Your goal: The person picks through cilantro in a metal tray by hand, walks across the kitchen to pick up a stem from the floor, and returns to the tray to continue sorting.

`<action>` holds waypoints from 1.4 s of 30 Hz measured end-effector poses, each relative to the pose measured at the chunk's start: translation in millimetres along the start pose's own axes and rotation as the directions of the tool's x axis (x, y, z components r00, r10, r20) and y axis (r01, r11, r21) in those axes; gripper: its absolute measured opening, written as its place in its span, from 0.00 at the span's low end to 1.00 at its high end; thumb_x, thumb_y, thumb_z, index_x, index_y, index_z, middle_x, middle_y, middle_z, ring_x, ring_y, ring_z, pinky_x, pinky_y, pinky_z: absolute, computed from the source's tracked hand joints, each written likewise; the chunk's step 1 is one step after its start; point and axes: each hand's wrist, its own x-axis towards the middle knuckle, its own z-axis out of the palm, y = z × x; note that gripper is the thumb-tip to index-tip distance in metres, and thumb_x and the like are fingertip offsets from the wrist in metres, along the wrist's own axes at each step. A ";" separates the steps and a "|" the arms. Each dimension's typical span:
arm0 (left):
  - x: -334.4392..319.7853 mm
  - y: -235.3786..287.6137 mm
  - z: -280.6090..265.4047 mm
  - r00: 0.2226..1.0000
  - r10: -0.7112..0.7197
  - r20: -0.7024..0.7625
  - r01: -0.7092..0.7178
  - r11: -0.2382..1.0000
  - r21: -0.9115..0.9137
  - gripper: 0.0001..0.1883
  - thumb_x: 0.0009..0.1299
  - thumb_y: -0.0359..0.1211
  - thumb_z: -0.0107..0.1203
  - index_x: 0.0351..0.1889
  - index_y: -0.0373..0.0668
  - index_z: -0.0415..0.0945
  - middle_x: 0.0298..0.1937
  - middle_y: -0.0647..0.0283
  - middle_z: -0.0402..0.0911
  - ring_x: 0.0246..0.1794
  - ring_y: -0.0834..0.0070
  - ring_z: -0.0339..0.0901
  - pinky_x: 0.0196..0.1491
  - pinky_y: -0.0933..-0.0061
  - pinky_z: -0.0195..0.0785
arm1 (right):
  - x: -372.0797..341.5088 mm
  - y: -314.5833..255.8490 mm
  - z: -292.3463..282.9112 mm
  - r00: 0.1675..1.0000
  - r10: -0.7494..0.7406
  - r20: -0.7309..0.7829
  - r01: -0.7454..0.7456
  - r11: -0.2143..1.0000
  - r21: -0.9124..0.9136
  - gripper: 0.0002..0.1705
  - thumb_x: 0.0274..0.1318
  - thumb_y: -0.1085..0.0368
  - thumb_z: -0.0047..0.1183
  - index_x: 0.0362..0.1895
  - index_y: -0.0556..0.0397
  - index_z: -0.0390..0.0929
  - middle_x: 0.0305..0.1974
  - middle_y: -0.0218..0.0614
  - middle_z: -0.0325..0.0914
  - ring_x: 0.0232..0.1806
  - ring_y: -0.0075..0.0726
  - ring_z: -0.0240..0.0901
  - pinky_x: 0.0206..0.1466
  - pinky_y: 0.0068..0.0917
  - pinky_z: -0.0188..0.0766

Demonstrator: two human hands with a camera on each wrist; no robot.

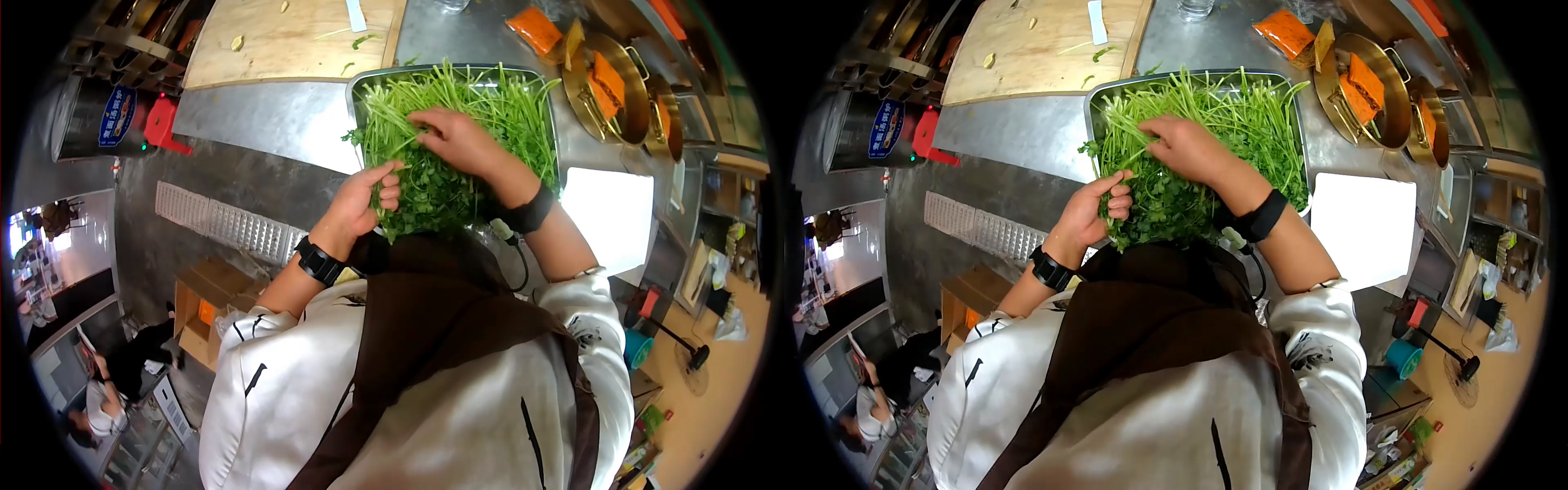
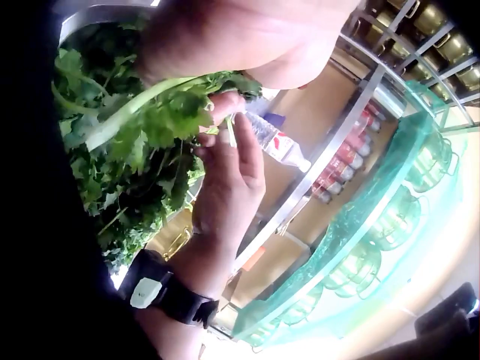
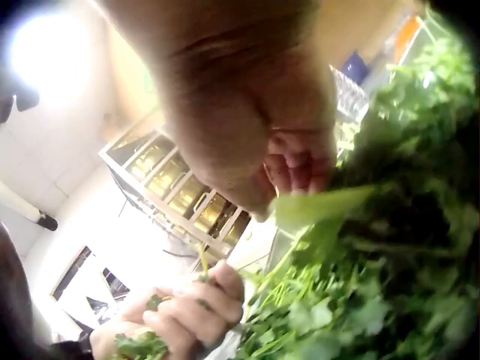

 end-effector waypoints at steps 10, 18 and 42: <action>-26.4 24.0 -11.7 0.967 0.253 -0.027 -0.253 0.968 0.006 0.08 0.71 0.32 0.48 0.44 0.40 0.67 0.24 0.71 0.61 0.21 0.83 0.57 0.21 0.85 0.49 | 3.7 29.3 26.1 0.994 -0.093 -0.055 0.083 0.984 -0.154 0.06 0.48 0.68 0.53 0.32 0.54 0.79 0.34 0.42 0.75 0.36 0.49 0.73 0.40 0.39 0.70; -46.6 43.3 -19.0 0.911 0.412 0.016 -0.409 0.908 -0.087 0.06 0.72 0.33 0.46 0.41 0.41 0.68 0.24 0.72 0.61 0.21 0.84 0.57 0.22 0.85 0.50 | -9.7 18.2 13.7 0.990 -0.140 -0.001 0.131 0.925 -0.356 0.07 0.48 0.66 0.55 0.31 0.55 0.79 0.33 0.41 0.75 0.35 0.47 0.73 0.39 0.37 0.71; -47.3 24.7 -4.8 0.971 0.226 0.073 -0.231 0.970 0.079 0.11 0.64 0.27 0.42 0.43 0.33 0.68 0.28 0.64 0.65 0.23 0.78 0.61 0.23 0.80 0.53 | 33.2 64.2 3.8 0.978 -0.192 0.085 0.204 0.781 -0.590 0.05 0.41 0.67 0.51 0.22 0.52 0.79 0.27 0.40 0.73 0.34 0.46 0.73 0.39 0.41 0.70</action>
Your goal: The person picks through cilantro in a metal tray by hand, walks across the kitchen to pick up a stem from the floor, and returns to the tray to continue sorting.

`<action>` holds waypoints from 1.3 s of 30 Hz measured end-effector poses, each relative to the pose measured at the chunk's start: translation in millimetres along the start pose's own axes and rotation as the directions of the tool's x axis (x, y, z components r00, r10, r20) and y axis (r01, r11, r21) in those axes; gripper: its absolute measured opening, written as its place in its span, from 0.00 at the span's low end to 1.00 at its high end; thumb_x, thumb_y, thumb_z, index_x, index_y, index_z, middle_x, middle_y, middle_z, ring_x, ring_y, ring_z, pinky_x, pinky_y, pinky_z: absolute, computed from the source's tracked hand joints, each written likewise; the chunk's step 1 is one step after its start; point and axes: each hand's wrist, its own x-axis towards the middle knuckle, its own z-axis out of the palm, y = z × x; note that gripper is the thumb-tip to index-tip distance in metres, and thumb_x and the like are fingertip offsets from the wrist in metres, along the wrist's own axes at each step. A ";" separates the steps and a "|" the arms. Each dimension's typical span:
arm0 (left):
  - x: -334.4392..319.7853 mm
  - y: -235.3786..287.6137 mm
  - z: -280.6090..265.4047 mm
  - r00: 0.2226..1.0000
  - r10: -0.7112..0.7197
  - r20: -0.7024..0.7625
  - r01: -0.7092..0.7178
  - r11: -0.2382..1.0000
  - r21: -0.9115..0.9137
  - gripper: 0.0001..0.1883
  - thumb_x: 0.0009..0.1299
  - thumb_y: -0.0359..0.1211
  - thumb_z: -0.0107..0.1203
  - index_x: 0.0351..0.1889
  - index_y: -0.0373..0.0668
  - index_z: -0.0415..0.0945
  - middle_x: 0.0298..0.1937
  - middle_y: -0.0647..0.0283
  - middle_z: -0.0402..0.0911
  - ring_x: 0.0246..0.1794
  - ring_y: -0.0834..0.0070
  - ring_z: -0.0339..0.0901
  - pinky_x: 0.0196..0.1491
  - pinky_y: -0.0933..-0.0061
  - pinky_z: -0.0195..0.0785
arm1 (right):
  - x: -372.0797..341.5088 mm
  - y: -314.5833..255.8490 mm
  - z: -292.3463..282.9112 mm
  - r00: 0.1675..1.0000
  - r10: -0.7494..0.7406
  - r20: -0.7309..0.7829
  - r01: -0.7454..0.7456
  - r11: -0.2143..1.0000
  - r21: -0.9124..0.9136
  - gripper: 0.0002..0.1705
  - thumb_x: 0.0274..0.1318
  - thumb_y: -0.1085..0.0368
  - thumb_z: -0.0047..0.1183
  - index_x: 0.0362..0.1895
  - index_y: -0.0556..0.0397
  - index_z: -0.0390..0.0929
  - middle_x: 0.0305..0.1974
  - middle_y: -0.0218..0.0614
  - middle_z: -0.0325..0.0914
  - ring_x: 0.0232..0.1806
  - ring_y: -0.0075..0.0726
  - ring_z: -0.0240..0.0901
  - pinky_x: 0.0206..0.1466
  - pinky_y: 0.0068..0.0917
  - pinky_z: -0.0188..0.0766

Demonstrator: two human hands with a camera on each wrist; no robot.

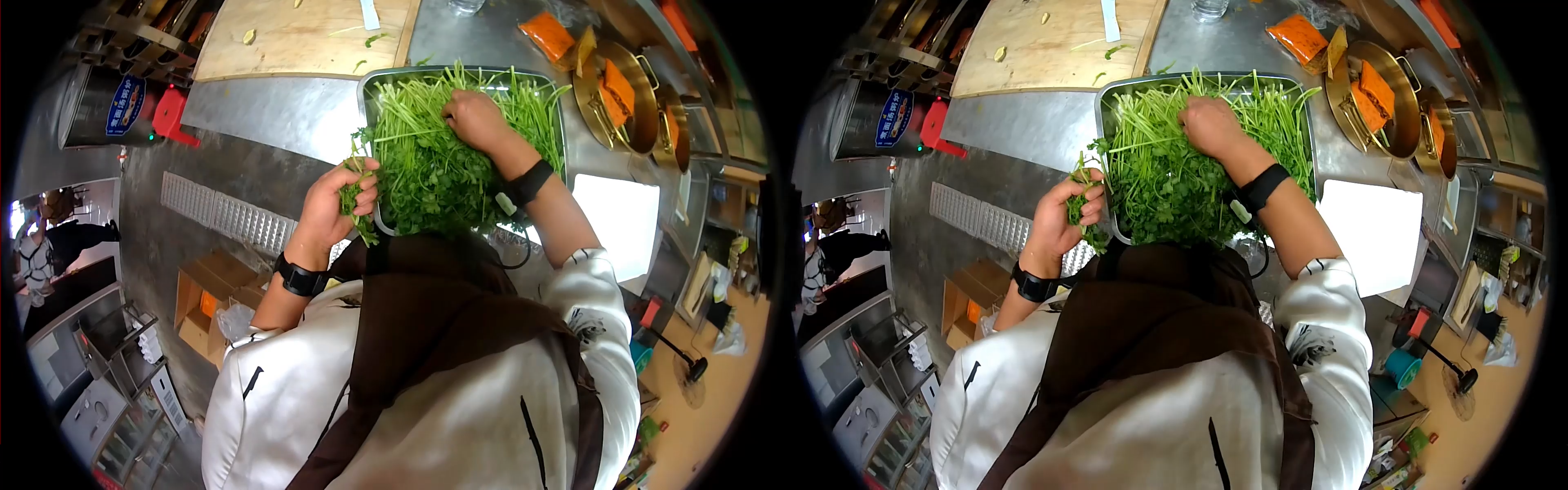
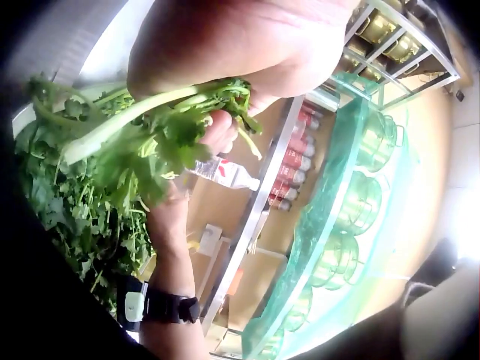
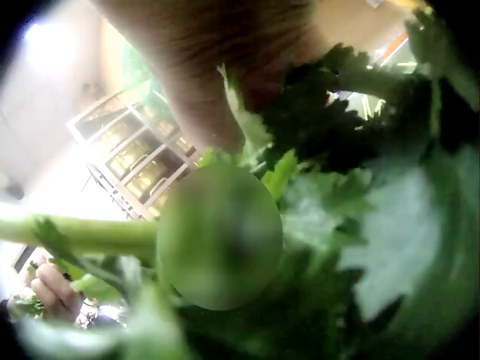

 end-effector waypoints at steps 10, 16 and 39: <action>2.0 4.2 1.0 1.000 -0.011 0.027 0.014 0.995 -0.096 0.11 0.63 0.31 0.46 0.41 0.35 0.70 0.25 0.68 0.61 0.21 0.80 0.58 0.22 0.80 0.49 | -3.5 13.9 -47.5 0.864 0.502 0.041 -0.307 0.460 0.833 0.08 0.51 0.64 0.54 0.32 0.54 0.79 0.28 0.27 0.75 0.30 0.25 0.68 0.38 0.22 0.67; 10.1 -0.2 22.4 0.999 -0.037 0.011 0.036 0.996 0.076 0.16 0.70 0.38 0.46 0.48 0.34 0.70 0.25 0.71 0.59 0.22 0.82 0.57 0.22 0.82 0.49 | -20.1 -22.1 -92.9 0.870 0.493 0.010 -0.198 0.329 0.923 0.06 0.54 0.68 0.54 0.35 0.55 0.77 0.27 0.22 0.71 0.28 0.17 0.63 0.34 0.17 0.62; 8.4 -19.7 15.3 0.991 -0.131 0.024 0.127 0.985 0.121 0.08 0.72 0.34 0.45 0.39 0.40 0.70 0.31 0.63 0.69 0.22 0.81 0.59 0.21 0.83 0.51 | -95.2 -12.8 -20.5 0.836 0.547 -0.040 -0.425 0.692 0.584 0.13 0.50 0.60 0.56 0.33 0.56 0.78 0.29 0.41 0.75 0.29 0.43 0.70 0.34 0.34 0.68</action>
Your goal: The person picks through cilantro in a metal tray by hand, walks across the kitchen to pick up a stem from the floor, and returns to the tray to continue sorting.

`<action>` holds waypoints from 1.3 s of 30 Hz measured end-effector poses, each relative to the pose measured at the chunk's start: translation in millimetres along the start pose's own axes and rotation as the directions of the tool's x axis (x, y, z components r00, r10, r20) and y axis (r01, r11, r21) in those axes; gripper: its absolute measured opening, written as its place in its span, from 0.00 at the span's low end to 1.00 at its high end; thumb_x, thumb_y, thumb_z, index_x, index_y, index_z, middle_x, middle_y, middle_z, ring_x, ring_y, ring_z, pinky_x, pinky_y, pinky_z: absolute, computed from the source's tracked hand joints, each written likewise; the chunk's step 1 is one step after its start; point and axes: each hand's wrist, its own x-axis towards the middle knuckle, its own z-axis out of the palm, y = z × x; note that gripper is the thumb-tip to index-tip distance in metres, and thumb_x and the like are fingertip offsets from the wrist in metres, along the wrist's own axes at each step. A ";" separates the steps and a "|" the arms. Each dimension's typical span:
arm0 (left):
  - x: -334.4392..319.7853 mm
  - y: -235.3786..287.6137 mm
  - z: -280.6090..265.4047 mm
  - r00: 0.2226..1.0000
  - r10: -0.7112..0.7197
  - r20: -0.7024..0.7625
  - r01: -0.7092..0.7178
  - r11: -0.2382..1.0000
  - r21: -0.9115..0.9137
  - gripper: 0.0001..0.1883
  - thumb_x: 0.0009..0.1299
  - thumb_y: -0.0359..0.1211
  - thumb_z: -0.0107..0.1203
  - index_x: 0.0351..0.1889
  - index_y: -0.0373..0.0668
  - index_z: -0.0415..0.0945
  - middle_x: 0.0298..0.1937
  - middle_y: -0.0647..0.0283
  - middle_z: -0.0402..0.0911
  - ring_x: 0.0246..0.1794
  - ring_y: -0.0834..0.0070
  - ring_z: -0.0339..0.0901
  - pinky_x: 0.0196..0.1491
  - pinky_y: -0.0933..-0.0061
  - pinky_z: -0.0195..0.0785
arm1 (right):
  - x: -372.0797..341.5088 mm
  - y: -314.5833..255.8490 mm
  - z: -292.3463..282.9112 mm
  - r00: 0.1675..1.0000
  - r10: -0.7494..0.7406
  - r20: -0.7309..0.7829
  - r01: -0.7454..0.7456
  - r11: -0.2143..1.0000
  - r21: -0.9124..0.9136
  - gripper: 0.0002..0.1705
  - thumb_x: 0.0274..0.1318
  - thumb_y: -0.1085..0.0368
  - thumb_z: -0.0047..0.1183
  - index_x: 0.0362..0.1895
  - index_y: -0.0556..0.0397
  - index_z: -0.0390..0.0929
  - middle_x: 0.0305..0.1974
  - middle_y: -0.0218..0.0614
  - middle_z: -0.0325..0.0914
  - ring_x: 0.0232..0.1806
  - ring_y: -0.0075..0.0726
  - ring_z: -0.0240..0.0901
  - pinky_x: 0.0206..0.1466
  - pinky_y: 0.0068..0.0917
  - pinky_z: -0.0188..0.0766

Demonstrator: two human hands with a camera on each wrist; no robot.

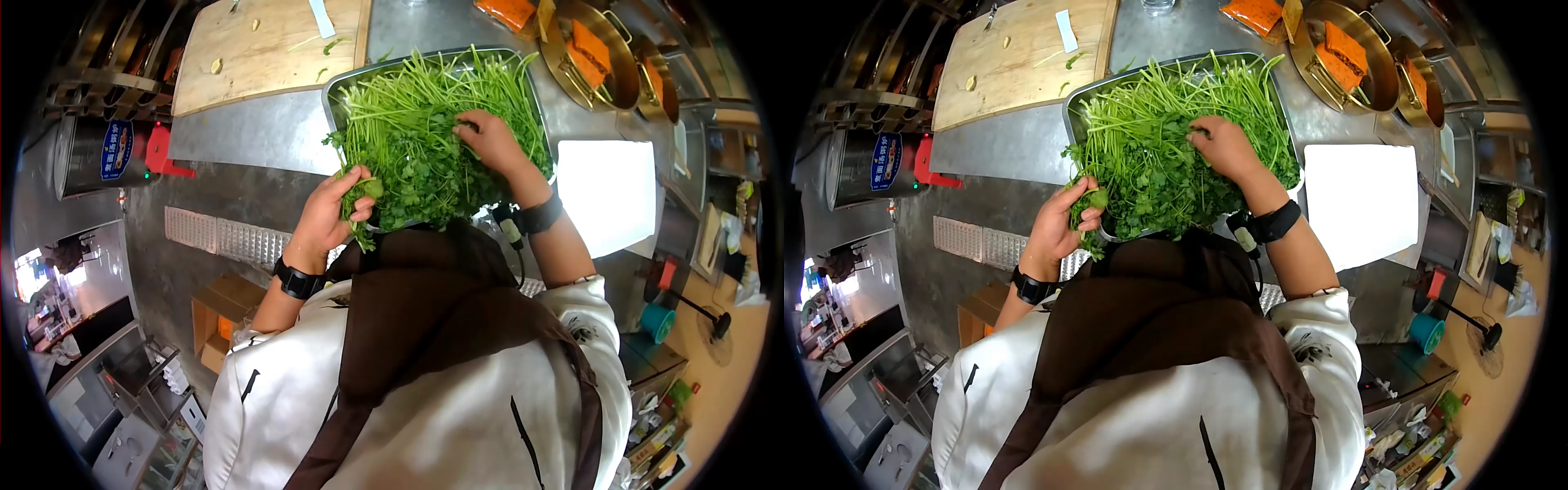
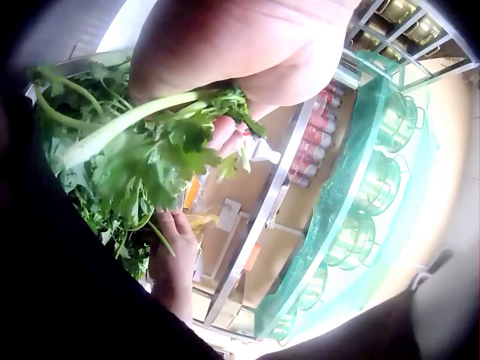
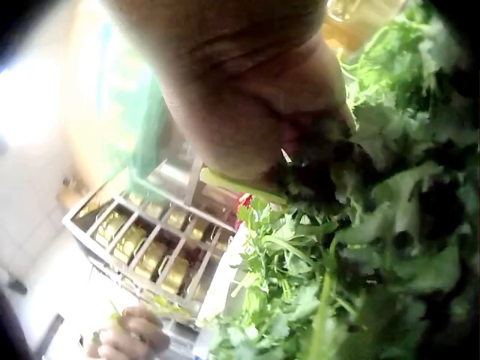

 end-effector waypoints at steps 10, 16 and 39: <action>-0.6 -0.2 -1.6 1.000 -0.005 -0.006 0.005 1.000 0.019 0.08 0.71 0.34 0.45 0.39 0.38 0.70 0.35 0.59 0.71 0.21 0.81 0.61 0.20 0.83 0.52 | 3.8 -23.6 -32.6 0.939 0.342 0.023 -0.297 0.777 0.555 0.09 0.57 0.59 0.53 0.30 0.50 0.79 0.23 0.18 0.69 0.24 0.14 0.59 0.27 0.17 0.57; 2.7 -0.3 4.9 1.000 -0.011 -0.024 0.013 0.999 0.044 0.08 0.72 0.34 0.45 0.39 0.38 0.70 0.33 0.60 0.71 0.21 0.81 0.61 0.20 0.83 0.51 | -3.1 -33.4 -34.2 0.936 0.340 0.097 -0.335 0.769 0.545 0.11 0.60 0.59 0.50 0.42 0.48 0.80 0.30 0.22 0.76 0.28 0.19 0.66 0.32 0.16 0.63; 45.8 -5.7 25.7 0.995 -0.087 -0.044 0.092 0.988 0.125 0.11 0.68 0.34 0.52 0.43 0.36 0.72 0.21 0.72 0.63 0.17 0.85 0.56 0.18 0.84 0.47 | -41.3 -63.1 -1.9 0.833 -0.456 0.312 0.447 0.888 0.103 0.18 0.42 0.63 0.60 0.41 0.53 0.77 0.53 0.44 0.69 0.56 0.48 0.64 0.59 0.38 0.60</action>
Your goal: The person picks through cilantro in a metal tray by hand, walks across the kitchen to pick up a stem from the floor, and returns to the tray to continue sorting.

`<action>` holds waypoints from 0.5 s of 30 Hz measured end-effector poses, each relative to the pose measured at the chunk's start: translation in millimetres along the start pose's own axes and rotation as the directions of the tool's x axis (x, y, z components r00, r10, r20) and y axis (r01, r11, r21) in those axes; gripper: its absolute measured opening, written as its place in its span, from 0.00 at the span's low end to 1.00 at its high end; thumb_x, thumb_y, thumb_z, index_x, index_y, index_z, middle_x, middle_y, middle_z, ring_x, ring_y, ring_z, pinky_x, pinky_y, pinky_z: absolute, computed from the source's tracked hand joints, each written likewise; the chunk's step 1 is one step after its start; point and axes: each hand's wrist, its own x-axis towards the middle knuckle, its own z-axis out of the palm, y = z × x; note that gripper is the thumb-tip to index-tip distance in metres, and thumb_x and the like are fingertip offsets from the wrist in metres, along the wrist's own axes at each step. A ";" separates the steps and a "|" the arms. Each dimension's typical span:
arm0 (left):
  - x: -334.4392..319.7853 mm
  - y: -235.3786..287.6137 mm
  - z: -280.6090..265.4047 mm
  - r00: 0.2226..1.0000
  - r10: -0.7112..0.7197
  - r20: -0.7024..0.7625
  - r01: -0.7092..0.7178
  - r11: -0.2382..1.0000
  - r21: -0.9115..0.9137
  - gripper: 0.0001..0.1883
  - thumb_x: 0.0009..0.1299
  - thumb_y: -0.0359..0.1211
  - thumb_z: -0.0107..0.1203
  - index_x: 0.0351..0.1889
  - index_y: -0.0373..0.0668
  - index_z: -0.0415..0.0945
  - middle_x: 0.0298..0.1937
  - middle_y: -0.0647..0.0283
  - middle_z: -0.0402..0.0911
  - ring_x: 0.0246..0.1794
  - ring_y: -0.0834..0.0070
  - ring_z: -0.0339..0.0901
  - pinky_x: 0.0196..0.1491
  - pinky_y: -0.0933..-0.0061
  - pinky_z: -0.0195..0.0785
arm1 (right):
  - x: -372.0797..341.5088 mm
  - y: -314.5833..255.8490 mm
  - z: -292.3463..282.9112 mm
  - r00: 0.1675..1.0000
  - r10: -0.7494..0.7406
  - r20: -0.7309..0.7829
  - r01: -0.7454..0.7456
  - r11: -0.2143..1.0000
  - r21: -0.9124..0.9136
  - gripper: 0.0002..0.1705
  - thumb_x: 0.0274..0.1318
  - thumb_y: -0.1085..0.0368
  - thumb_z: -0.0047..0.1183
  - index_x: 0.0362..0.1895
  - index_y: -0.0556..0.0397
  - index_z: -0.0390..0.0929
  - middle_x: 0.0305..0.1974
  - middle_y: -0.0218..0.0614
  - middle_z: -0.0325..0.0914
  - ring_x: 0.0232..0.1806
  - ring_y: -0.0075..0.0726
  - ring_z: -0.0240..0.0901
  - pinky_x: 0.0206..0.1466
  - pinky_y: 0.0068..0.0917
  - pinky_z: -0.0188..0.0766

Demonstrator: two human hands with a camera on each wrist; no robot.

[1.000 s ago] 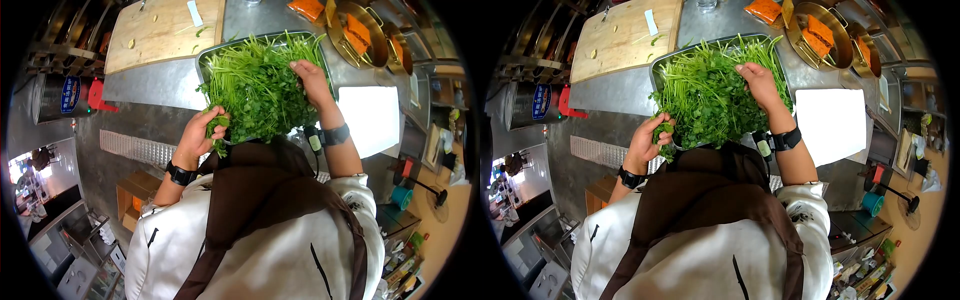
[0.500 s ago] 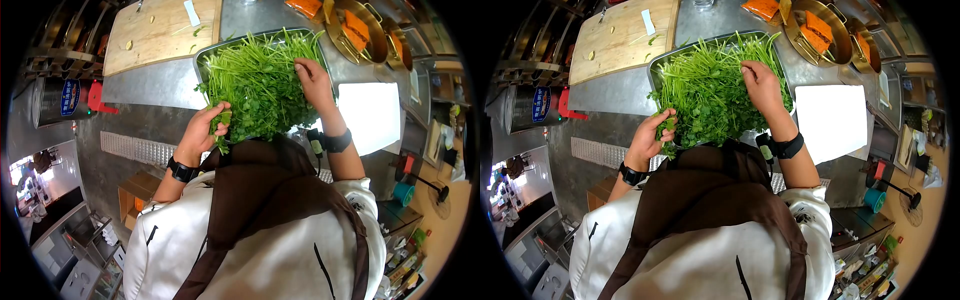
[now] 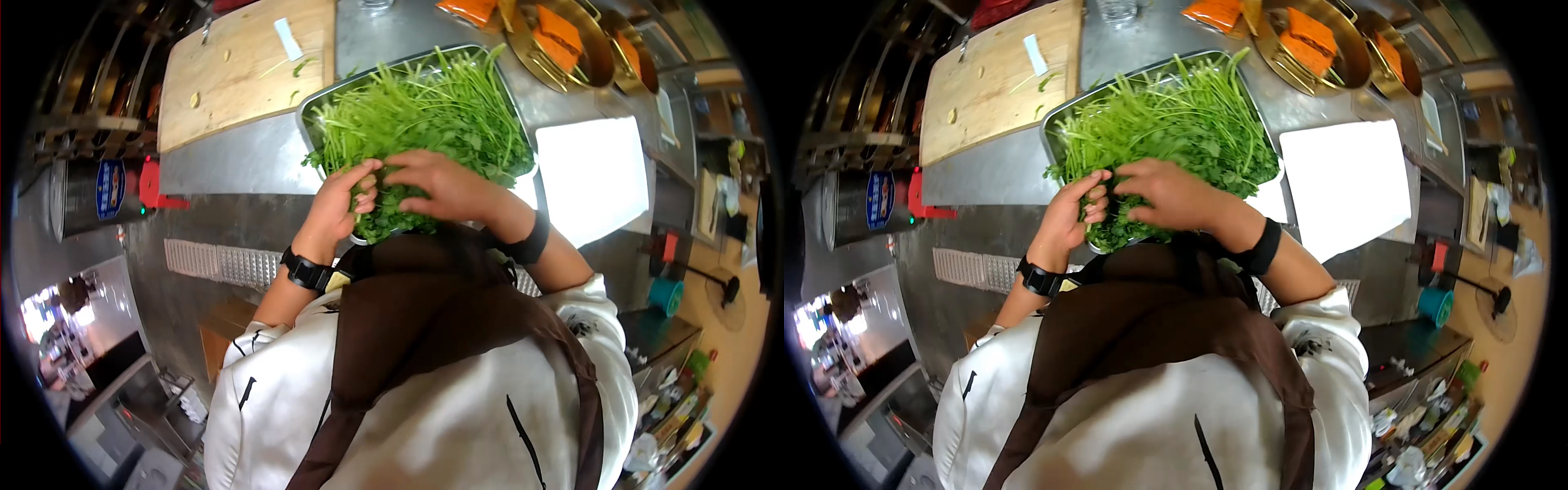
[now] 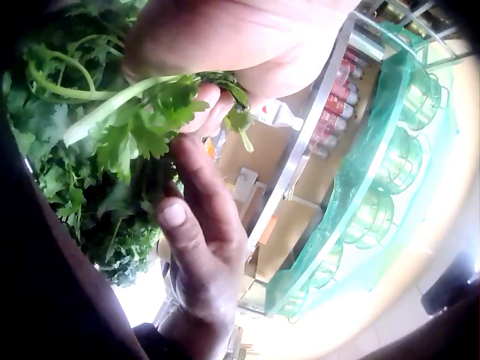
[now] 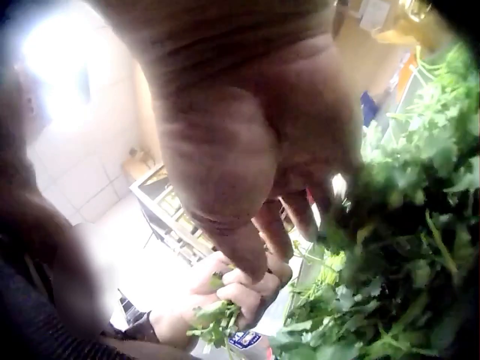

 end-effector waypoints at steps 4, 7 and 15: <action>-0.4 -2.5 -6.2 0.999 0.003 -0.045 -0.003 1.000 -0.004 0.12 0.68 0.35 0.52 0.45 0.37 0.71 0.22 0.73 0.61 0.17 0.85 0.56 0.17 0.85 0.46 | -6.6 -1.5 -5.4 0.993 -0.062 -0.102 0.045 0.986 -0.161 0.16 0.44 0.64 0.58 0.41 0.53 0.77 0.46 0.41 0.74 0.52 0.46 0.67 0.54 0.40 0.63; -2.1 -1.7 -4.9 0.998 -0.017 -0.064 0.017 1.000 0.006 0.13 0.67 0.35 0.53 0.46 0.36 0.71 0.22 0.73 0.61 0.18 0.85 0.56 0.17 0.85 0.46 | -16.2 12.9 -11.1 0.949 0.076 -0.305 -0.131 0.978 -0.163 0.13 0.45 0.65 0.56 0.39 0.54 0.76 0.44 0.41 0.75 0.47 0.47 0.69 0.50 0.39 0.64; 5.8 -2.9 14.7 0.996 0.025 -0.080 -0.013 0.989 0.148 0.17 0.66 0.33 0.56 0.51 0.38 0.72 0.24 0.72 0.64 0.18 0.85 0.58 0.17 0.85 0.47 | -18.0 17.0 25.2 0.974 0.213 -0.079 -0.211 0.977 0.040 0.26 0.49 0.69 0.53 0.55 0.60 0.66 0.53 0.49 0.68 0.56 0.53 0.64 0.59 0.38 0.61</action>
